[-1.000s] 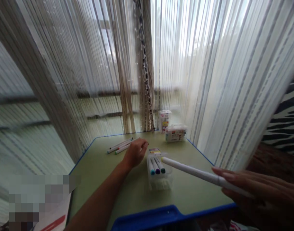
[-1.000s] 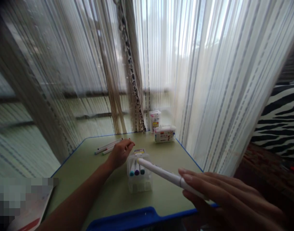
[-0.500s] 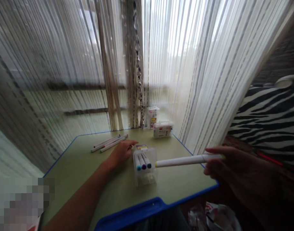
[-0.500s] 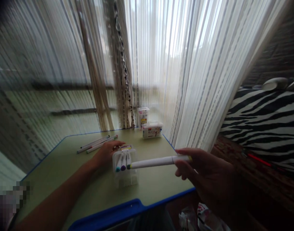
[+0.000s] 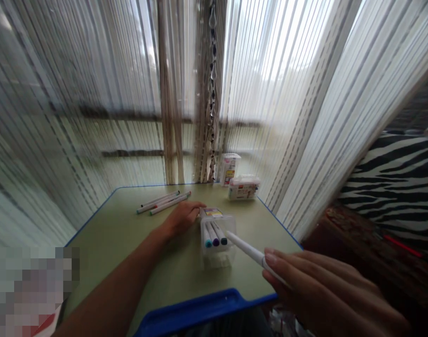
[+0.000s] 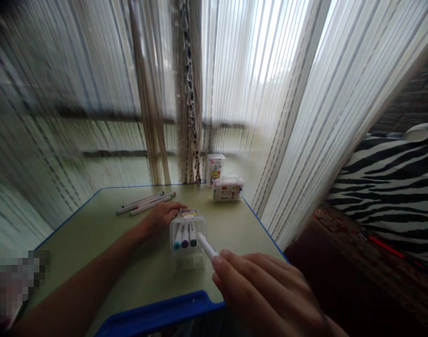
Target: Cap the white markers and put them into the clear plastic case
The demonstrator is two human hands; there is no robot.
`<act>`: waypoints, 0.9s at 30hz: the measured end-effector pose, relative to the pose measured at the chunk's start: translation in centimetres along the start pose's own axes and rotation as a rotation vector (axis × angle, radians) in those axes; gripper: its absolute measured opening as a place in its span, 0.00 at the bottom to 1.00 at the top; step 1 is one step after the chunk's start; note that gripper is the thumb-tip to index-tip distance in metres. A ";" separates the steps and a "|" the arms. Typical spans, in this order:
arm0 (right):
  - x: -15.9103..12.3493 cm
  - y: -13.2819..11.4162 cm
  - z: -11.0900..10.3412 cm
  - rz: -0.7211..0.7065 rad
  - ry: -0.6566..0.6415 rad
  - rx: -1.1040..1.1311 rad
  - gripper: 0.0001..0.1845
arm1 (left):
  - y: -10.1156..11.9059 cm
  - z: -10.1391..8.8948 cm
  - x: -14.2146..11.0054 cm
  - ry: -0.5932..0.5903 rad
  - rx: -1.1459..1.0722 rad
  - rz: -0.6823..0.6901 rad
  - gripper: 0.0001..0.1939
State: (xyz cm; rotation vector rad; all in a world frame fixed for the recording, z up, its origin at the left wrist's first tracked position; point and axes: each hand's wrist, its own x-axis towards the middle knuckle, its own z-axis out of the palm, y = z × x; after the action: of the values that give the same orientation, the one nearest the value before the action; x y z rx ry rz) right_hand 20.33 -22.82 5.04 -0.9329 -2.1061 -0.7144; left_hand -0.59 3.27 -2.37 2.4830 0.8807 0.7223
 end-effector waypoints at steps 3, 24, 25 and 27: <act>0.9 -0.3 0.4 -0.053 -0.085 0.017 0.19 | 0.1 -0.1 0.0 -0.007 -0.017 0.005 0.21; 0.7 0.4 5.8 0.126 -0.066 0.104 0.09 | 0.0 0.2 -0.1 -0.006 -0.053 0.017 0.24; 0.3 0.6 6.4 0.137 -0.066 0.108 0.09 | 0.0 0.2 -0.1 -0.009 -0.049 0.015 0.24; -0.3 1.0 7.5 0.161 -0.067 0.119 0.08 | 0.1 0.1 -0.1 -0.014 -0.035 0.012 0.24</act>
State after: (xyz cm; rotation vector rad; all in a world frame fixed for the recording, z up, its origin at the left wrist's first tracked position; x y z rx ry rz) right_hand 18.43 -17.05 0.56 -1.0595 -2.0779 -0.4771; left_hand -0.58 3.12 -2.44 2.4620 0.8417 0.7178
